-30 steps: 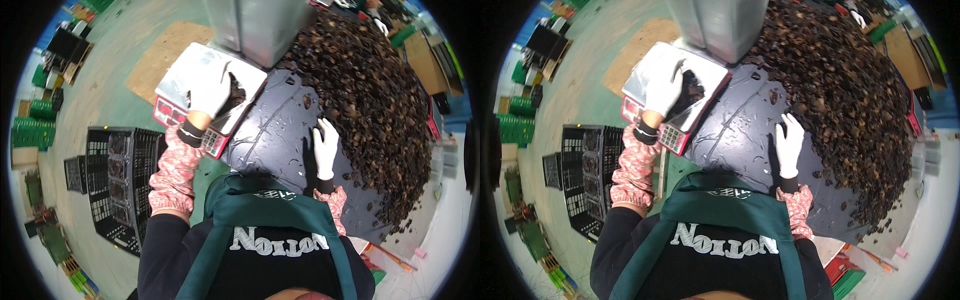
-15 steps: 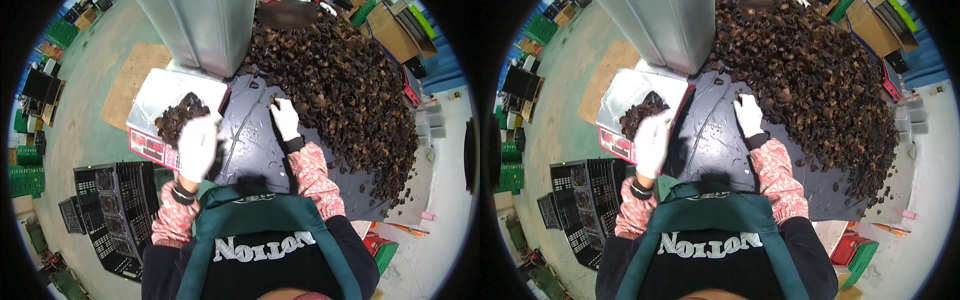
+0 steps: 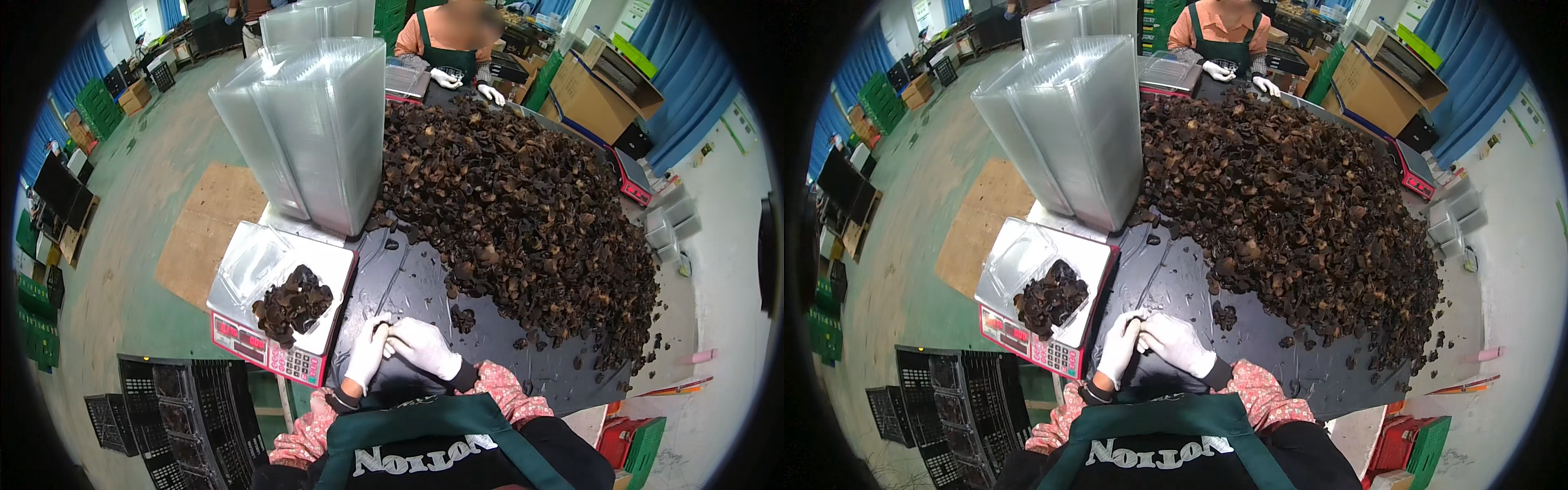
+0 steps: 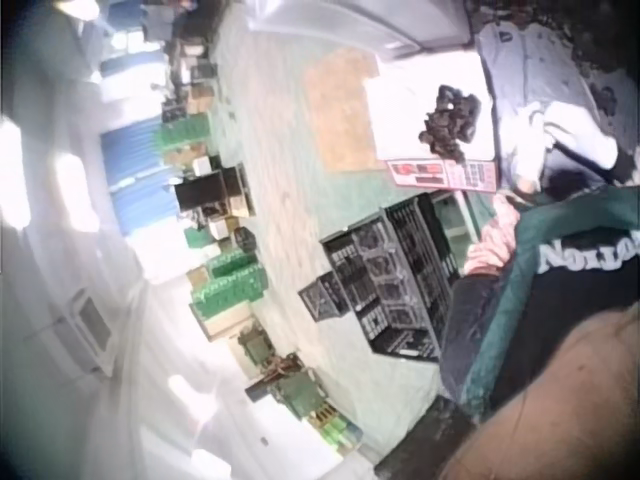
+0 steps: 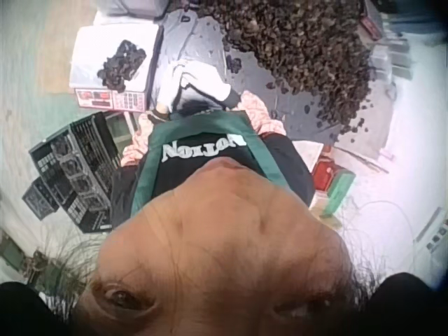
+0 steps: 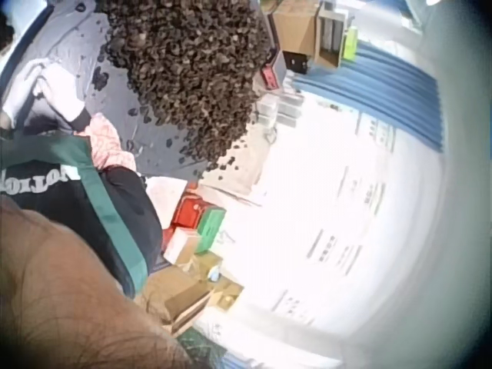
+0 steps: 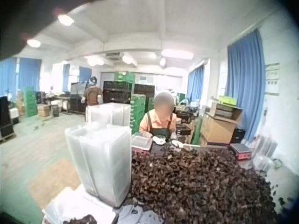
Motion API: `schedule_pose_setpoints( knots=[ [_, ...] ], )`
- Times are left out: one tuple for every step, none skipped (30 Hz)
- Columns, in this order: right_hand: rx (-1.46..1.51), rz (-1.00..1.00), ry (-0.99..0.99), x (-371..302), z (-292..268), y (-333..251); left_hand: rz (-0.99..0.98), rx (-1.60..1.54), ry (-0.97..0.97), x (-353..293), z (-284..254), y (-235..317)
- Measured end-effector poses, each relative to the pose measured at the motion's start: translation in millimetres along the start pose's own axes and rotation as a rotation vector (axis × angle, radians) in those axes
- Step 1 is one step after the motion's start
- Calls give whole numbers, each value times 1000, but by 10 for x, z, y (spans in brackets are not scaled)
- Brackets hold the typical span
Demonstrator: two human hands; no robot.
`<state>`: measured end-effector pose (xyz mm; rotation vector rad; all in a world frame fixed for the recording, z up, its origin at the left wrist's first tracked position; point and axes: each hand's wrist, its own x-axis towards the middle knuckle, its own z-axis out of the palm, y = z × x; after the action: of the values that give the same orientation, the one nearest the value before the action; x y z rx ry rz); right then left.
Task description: The person sorts dried fungus by hand, places them into a plastic container on a digital scale until reaching a target weight, and then places the container into a large crate.
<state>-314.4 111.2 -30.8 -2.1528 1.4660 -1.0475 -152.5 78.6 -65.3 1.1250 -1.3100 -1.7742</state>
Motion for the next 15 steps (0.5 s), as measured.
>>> schedule_pose_setpoints(
  knots=[
    [79, 47, -41, 0, -18, -2, 14, -15, 11, 10, -17, -35],
    [282, 97, -63, 39, -43, 65, 27, -30, 29, 3, -41, -77],
    [292, 165, -91, 121, -98, 166, 40, -47, 53, -13, -71, -123],
    [276, 237, -30, 216, -123, 282, 40, -125, 70, -42, -38, -101],
    [267, 303, 30, 303, -123, 417, -6, -133, 81, -93, -51, -89],
    [161, 314, 67, 457, -93, 577, -12, -122, 52, -128, -78, -95],
    [51, 326, 112, 587, -39, 793, -15, -108, 14, -160, -109, -110],
    [-70, 292, 145, 722, 31, 948, -6, -85, -25, -203, -143, -140],
    [-190, 253, 177, 868, 104, 1071, -43, -120, -18, -242, -144, -191],
    [-210, 268, 162, 999, 166, 1188, -66, -93, -41, -285, -154, -229],
    [-310, 239, 158, 1103, 200, 1289, -88, -67, -66, -305, -147, -191],
    [-372, 236, 130, 1178, 204, 1385, -104, -39, -74, -313, -111, -154],
    [-417, 228, 90, 1249, 265, 1419, -96, -45, -85, -356, -114, -140],
    [-436, 243, 47, 1313, 294, 1461, -48, 15, -61, -371, -107, -121],
    [-461, 261, 6, 1372, 290, 1510, 3, 76, -43, -366, -100, -94]
  ],
)
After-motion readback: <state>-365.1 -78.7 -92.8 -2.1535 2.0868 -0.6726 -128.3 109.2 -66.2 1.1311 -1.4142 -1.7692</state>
